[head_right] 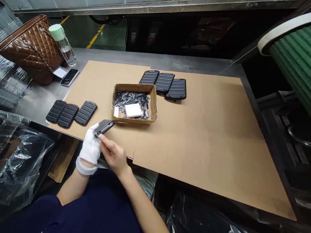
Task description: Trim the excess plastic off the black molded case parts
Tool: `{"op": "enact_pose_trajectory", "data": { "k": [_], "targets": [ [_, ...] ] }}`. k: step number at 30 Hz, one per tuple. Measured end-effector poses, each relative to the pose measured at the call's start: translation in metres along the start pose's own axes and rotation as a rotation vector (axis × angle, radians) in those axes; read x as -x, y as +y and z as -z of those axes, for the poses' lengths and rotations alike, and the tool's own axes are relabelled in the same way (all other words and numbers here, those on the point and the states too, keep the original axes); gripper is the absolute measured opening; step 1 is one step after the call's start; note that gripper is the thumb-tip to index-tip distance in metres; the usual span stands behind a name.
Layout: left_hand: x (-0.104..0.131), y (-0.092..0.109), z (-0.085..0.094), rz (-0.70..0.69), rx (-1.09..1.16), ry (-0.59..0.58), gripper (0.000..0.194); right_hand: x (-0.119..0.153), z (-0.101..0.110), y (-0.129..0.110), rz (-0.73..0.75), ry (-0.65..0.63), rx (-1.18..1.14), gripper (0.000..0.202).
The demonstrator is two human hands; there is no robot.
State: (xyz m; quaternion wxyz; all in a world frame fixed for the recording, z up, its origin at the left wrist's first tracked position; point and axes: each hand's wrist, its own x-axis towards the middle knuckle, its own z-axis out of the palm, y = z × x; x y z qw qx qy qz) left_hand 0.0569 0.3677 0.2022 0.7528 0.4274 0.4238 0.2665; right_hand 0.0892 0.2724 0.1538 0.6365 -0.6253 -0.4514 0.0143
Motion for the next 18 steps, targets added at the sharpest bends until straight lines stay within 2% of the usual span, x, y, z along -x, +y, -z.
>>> {"op": "enact_pose_trajectory", "data": {
  "k": [4,6,9,12,15,18],
  "targets": [
    [-0.002,0.005,-0.003,0.122,0.109,0.000,0.026,-0.004,0.004,-0.001,-0.018,-0.148,0.114,0.032],
    [0.000,0.006,-0.003,0.109,0.093,0.009,0.026,-0.005,0.005,-0.001,-0.018,-0.173,0.130,0.030],
    [0.004,0.006,0.000,0.047,0.048,0.040,0.019,-0.005,0.003,0.000,0.007,-0.119,0.117,0.031],
    [0.009,0.004,0.006,-0.071,-0.113,0.024,0.011,-0.004,0.003,0.002,-0.009,-0.025,0.092,0.034],
    [0.013,0.005,0.012,-0.246,-0.316,-0.035,0.021,-0.005,0.004,0.005,-0.053,0.068,0.027,0.033],
    [0.017,0.007,0.016,-0.350,-0.418,-0.079,0.026,-0.009,0.007,0.008,-0.134,0.117,-0.036,0.027]
  ]
}}
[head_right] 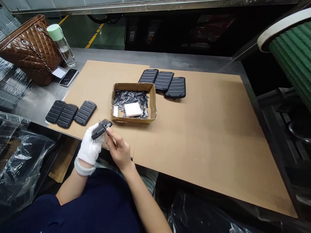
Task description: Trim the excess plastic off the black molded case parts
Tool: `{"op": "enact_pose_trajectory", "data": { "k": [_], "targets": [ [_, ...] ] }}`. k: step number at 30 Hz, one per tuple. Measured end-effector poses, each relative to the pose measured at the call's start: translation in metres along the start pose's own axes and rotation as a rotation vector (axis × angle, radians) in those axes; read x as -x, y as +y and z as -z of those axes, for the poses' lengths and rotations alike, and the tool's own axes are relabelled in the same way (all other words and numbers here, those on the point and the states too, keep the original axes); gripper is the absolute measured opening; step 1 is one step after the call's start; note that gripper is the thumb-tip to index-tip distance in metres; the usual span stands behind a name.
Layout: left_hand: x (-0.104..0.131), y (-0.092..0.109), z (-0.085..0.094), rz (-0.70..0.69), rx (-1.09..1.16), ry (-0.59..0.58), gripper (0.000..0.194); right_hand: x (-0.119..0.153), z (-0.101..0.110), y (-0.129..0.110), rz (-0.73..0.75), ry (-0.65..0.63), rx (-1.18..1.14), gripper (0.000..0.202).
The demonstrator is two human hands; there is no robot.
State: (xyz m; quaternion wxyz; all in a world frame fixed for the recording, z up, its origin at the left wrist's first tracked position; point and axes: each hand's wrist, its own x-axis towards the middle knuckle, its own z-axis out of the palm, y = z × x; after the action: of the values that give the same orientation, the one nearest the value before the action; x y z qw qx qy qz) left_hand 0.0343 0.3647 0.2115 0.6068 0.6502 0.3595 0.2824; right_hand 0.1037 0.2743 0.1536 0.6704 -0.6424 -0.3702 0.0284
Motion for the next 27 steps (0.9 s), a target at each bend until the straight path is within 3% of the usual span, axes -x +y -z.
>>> {"op": "enact_pose_trajectory", "data": {
  "k": [4,9,14,17,21,27],
  "targets": [
    [0.002,0.005,0.001,-0.029,0.033,-0.028,0.024,-0.010,0.003,0.001,-0.210,0.035,-0.083,0.027],
    [0.005,0.009,0.000,-0.014,0.051,-0.004,0.026,-0.021,0.002,-0.006,-0.416,0.086,-0.398,0.041],
    [0.006,0.009,-0.004,0.034,0.162,-0.059,0.035,-0.027,-0.001,-0.023,-0.409,-0.024,-0.383,0.065],
    [0.006,0.010,-0.007,0.065,0.230,-0.082,0.039,-0.031,-0.003,-0.027,-0.421,-0.055,-0.361,0.055],
    [0.007,0.013,-0.006,0.042,0.165,-0.081,0.031,-0.034,-0.004,-0.023,-0.442,-0.077,-0.508,0.046],
    [0.006,0.010,-0.006,0.023,0.119,-0.067,0.031,-0.031,-0.004,-0.021,-0.464,-0.052,-0.519,0.045]
  ]
}}
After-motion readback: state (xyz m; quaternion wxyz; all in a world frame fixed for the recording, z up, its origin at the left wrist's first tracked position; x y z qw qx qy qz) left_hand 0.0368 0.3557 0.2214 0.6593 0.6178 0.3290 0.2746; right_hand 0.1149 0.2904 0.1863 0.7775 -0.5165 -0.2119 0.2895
